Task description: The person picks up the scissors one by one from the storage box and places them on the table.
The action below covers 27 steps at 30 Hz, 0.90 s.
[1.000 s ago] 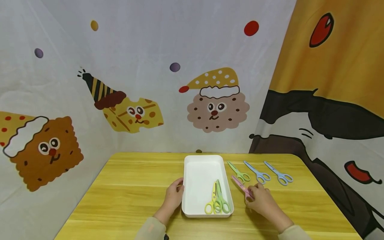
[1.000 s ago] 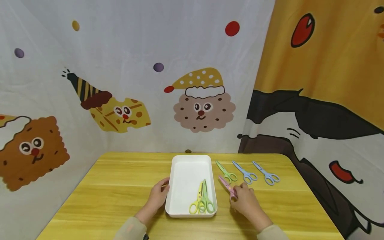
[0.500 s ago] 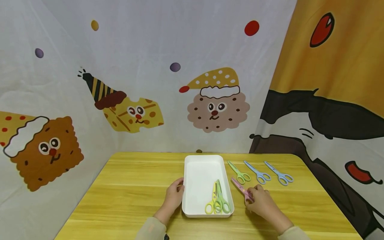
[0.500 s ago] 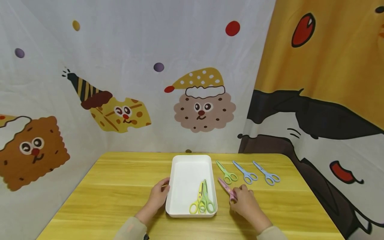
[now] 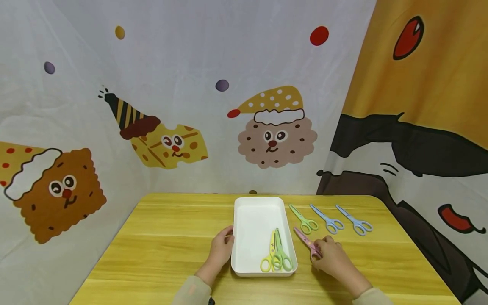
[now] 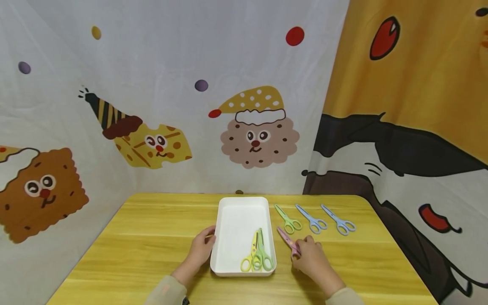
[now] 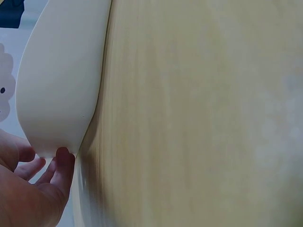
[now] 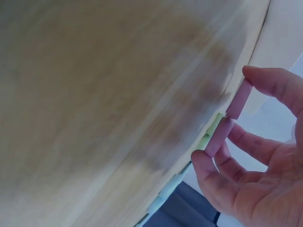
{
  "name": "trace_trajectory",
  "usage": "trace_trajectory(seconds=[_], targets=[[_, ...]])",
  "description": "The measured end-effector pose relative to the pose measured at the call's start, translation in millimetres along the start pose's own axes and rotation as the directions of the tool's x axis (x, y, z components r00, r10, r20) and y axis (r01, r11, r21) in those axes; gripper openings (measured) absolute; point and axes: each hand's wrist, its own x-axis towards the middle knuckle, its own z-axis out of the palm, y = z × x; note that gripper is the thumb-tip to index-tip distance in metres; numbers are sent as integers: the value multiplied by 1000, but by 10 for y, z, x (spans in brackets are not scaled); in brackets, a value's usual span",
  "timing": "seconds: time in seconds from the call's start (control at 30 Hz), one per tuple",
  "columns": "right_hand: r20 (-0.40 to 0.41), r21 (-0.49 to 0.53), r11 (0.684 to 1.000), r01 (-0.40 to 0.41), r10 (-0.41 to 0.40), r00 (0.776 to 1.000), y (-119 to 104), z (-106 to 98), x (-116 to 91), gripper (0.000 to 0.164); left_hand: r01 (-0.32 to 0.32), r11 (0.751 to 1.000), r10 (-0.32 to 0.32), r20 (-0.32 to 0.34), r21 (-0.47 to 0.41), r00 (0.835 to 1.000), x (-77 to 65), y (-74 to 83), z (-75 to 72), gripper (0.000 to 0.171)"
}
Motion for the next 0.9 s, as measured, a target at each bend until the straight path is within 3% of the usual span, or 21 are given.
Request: trace_trajectory(seconds=[0.23, 0.6, 0.9], targets=[[10, -12, 1000, 13, -13, 1000, 7, 23, 1, 48, -39, 999, 39, -12, -9, 999, -17, 18, -14, 36], [30, -6, 1000, -3, 3, 1000, -18, 44, -11, 47, -24, 1000, 24, -8, -8, 1000, -8, 6, -12, 36], [15, -19, 1000, 10, -10, 1000, -57, 46, -67, 32, -22, 1000, 22, -7, -9, 1000, -10, 8, -8, 36]])
